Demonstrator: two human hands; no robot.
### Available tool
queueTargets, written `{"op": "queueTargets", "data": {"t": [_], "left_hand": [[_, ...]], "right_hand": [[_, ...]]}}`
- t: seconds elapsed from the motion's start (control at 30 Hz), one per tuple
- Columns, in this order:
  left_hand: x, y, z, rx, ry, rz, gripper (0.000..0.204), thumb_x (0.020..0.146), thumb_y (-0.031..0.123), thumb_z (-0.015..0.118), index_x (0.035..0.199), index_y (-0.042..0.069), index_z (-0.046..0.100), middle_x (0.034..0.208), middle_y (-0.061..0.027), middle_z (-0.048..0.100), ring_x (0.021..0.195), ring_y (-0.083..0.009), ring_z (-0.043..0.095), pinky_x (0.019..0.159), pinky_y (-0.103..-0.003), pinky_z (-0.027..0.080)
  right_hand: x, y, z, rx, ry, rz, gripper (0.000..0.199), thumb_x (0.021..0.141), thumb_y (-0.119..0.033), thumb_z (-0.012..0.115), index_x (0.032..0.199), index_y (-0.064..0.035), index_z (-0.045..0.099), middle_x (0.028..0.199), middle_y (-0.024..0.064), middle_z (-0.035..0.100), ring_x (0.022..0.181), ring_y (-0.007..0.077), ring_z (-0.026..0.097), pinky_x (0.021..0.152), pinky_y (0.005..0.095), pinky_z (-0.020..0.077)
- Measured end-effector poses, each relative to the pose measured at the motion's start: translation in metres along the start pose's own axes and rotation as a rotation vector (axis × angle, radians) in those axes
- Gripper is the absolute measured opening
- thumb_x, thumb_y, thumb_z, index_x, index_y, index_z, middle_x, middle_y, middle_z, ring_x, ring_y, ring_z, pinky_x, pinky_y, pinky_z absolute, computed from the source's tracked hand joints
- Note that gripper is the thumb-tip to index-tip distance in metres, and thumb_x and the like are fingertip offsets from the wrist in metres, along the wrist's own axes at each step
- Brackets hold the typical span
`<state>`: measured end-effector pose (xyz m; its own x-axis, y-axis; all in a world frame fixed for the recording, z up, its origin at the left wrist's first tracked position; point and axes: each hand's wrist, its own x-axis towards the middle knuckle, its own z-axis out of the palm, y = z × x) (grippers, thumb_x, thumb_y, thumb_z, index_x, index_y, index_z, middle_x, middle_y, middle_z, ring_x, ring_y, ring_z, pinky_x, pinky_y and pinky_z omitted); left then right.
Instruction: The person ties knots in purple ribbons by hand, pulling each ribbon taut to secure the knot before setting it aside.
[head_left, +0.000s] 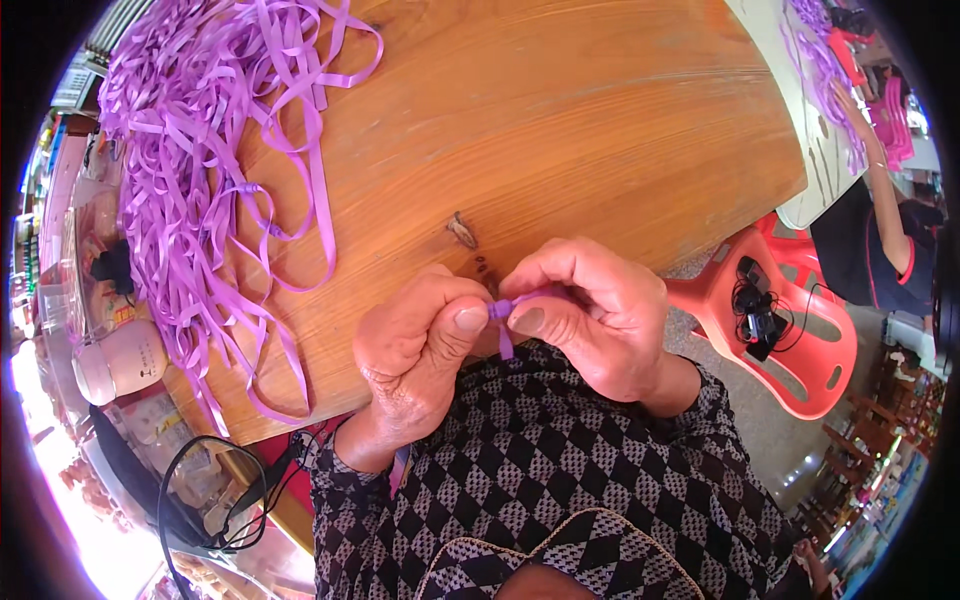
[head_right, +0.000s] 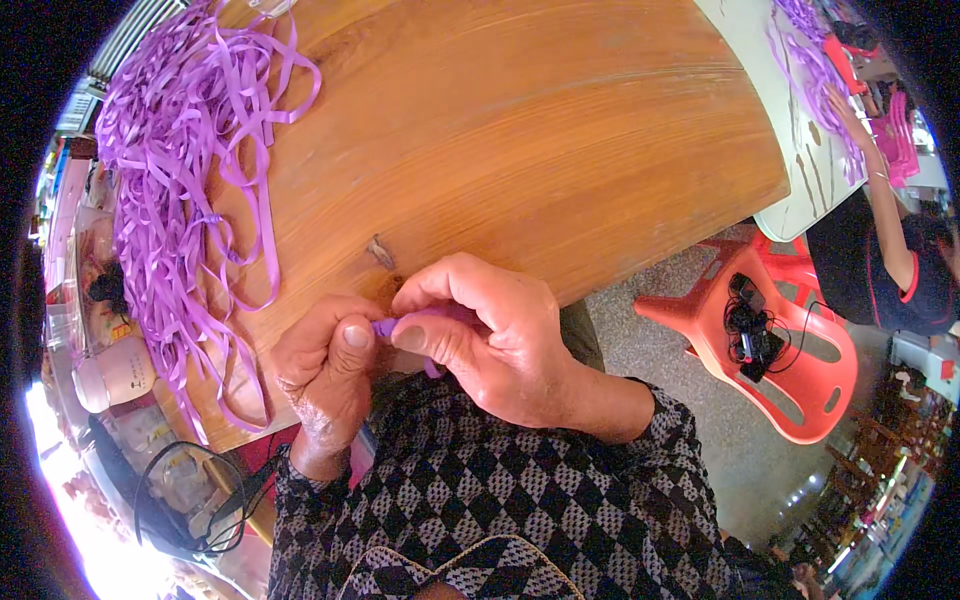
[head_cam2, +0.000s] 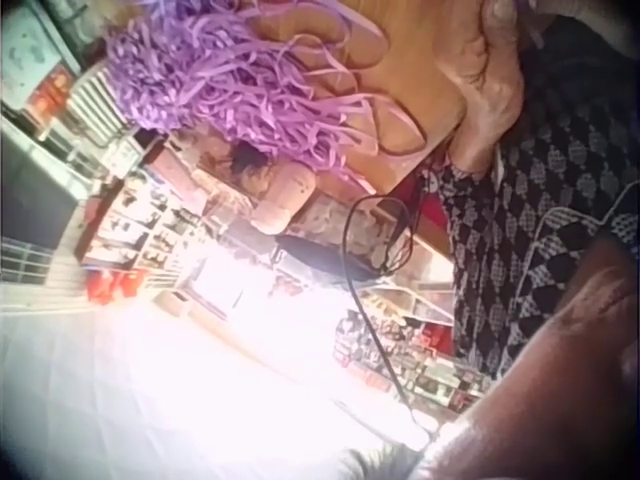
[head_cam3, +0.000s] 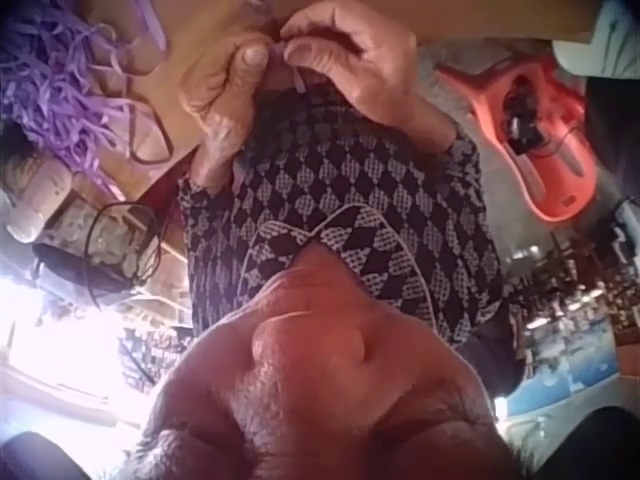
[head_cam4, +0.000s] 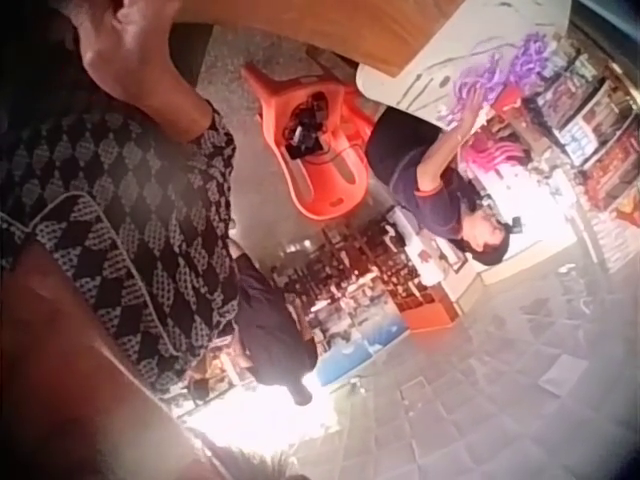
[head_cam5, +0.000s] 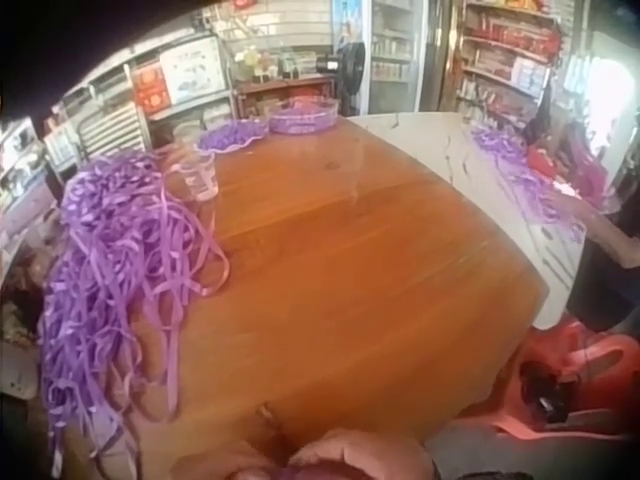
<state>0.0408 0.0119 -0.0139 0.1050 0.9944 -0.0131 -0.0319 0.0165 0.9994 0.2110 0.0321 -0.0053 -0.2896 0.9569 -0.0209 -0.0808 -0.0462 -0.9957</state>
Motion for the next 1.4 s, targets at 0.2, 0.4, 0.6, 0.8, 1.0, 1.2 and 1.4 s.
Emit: {"op": "queueTargets", "data": {"t": [0.2, 0.4, 0.6, 0.8, 1.0, 1.2, 1.4], "left_hand": [[0.004, -0.006, 0.000, 0.109, 0.051, 0.150, 0.021, 0.092, 0.018, 0.061, 0.086, -0.001, 0.063, 0.071, -0.0063, 0.056, 0.059, -0.0137, 0.051, 0.053, -0.025, 0.040], [0.005, -0.003, -0.002, 0.241, -0.002, 0.180, 0.019, 0.092, 0.017, 0.060, 0.083, 0.001, 0.063, 0.065, -0.0069, 0.054, 0.055, -0.0189, 0.050, 0.051, -0.029, 0.039], [0.004, -0.008, 0.005, 0.357, 0.066, 0.287, 0.016, 0.092, 0.014, 0.060, 0.081, 0.003, 0.060, 0.064, -0.0082, 0.051, 0.052, -0.0223, 0.049, 0.047, -0.031, 0.037], [0.004, -0.014, 0.006, 0.447, 0.081, 0.368, 0.012, 0.091, 0.008, 0.059, 0.081, 0.003, 0.059, 0.065, -0.0095, 0.051, 0.051, -0.0238, 0.049, 0.045, -0.033, 0.037], [0.006, -0.011, 0.001, 0.403, 0.061, 0.333, 0.011, 0.092, 0.007, 0.058, 0.083, 0.001, 0.059, 0.067, -0.0098, 0.052, 0.054, -0.0228, 0.051, 0.049, -0.031, 0.039], [0.003, 0.006, -0.012, -0.051, -0.105, -0.060, 0.010, 0.090, 0.007, 0.061, 0.092, -0.003, 0.062, 0.071, -0.0070, 0.056, 0.059, -0.0158, 0.054, 0.054, -0.027, 0.041], [0.004, 0.005, -0.021, 0.164, -0.201, 0.094, 0.013, 0.087, 0.008, 0.066, 0.095, -0.001, 0.066, 0.073, -0.0076, 0.061, 0.062, -0.0144, 0.056, 0.055, -0.025, 0.042]], "right_hand": [[0.005, 0.006, -0.004, -0.320, -0.061, -0.297, 0.015, 0.084, -0.008, 0.069, 0.089, 0.0028, 0.060, 0.070, 0.0093, 0.059, 0.056, 0.0142, 0.055, 0.049, 0.0252, 0.0401], [0.008, 0.013, -0.004, -0.363, -0.077, -0.394, 0.013, 0.083, -0.006, 0.069, 0.087, 0.0015, 0.059, 0.067, 0.0094, 0.058, 0.053, 0.0187, 0.053, 0.047, 0.0271, 0.0387], [0.010, 0.028, 0.000, -0.526, -0.022, -0.706, 0.014, 0.076, 0.001, 0.070, 0.083, 0.0010, 0.058, 0.067, 0.0099, 0.057, 0.050, 0.0235, 0.050, 0.042, 0.0311, 0.0355], [0.014, 0.026, 0.000, -0.603, -0.053, -0.780, 0.026, 0.061, 0.007, 0.069, 0.083, 0.0017, 0.056, 0.066, 0.0092, 0.054, 0.048, 0.0229, 0.046, 0.040, 0.0326, 0.0335], [0.025, 0.022, 0.002, -0.654, -0.125, -0.805, 0.024, 0.055, 0.001, 0.065, 0.069, -0.0043, 0.047, 0.063, 0.0084, 0.042, 0.054, 0.0247, 0.047, 0.043, 0.0352, 0.0366], [0.025, 0.015, -0.009, -0.500, -0.190, -0.696, 0.019, 0.074, -0.001, 0.071, 0.088, 0.0011, 0.059, 0.070, 0.0093, 0.059, 0.054, 0.0250, 0.052, 0.046, 0.0330, 0.0388], [0.020, 0.018, -0.013, -0.532, -0.206, -0.702, 0.021, 0.073, 0.000, 0.072, 0.091, 0.0015, 0.061, 0.071, 0.0093, 0.061, 0.054, 0.0244, 0.053, 0.046, 0.0322, 0.0389]]}}
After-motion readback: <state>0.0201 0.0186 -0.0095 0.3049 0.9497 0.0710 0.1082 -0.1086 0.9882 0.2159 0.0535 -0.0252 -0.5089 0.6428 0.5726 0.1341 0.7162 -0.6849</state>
